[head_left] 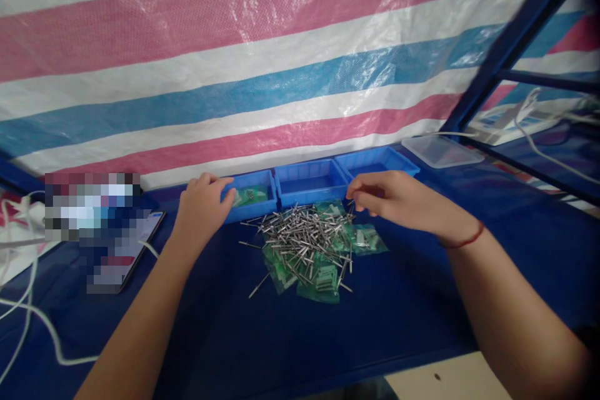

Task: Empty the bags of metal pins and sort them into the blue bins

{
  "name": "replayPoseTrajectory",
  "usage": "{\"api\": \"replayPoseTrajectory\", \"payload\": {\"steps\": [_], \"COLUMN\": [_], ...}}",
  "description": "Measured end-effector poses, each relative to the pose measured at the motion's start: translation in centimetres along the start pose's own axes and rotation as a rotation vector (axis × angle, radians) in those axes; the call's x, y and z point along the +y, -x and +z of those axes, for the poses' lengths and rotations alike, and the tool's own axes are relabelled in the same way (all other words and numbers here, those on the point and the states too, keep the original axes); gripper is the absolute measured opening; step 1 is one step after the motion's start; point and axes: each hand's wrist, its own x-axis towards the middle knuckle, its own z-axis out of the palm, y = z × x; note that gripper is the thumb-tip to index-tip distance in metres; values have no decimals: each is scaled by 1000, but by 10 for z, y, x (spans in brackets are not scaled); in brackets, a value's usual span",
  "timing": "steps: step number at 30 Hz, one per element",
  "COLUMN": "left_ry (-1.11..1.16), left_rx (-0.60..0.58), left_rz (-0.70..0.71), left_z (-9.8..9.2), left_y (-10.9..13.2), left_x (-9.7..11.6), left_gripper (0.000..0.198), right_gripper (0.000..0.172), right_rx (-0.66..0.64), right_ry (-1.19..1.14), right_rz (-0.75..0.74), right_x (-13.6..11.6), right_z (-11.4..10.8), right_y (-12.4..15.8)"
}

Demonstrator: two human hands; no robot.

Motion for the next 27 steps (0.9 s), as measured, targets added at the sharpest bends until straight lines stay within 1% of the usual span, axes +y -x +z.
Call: {"api": "replayPoseTrajectory", "payload": {"steps": [2, 4, 5, 7, 8, 9, 11, 13, 18, 22, 25, 27], "left_ry": [88, 180, 231, 317, 350, 375, 407, 425, 472, 525, 607, 679], "left_rx": [15, 6, -6, -46, -60, -75, -101, -123, -132, -144, -165, -184], "left_rz": [68, 149, 198, 256, 275, 287, 295, 292, 275, 263, 233, 202], "left_z": [-4, -8, -9, -11, -11, -11, -9, -8, -10, -11, -13, -15], "left_y": [12, 25, 32, 42, 46, 49, 53, 54, 55, 56, 58, 60], "left_x": [17, 35, 43, 56, 60, 64, 67, 67, 66, 67, 71, 77], "left_gripper": [31, 28, 27, 24, 23, 22, 22, 21, 21, 21, 21, 22], "right_gripper": [24, 32, 38, 51, 54, 52, 43, 36, 24, 14, 21, 27], "right_rx": [-154, -286, -324, -348, -338, -328, -323, -333, -399, -445, -404, -364], "right_ry": [92, 141, 167, 239, 282, 325, 389, 399, 198, -31, -207, -312], "right_rz": [40, 94, 116, 122, 111, 95, 63, 46, 90, 76, 72, 32], "right_x": [14, 25, 29, 32, 32, 31, 28, 25, 29, 34, 29, 20], "right_z": [-11, -12, -10, -1, 3, 7, 12, 13, 0, -15, -15, -7], "right_y": [7, 12, 13, 14, 14, 13, 11, 10, 13, 17, 17, 15]}}
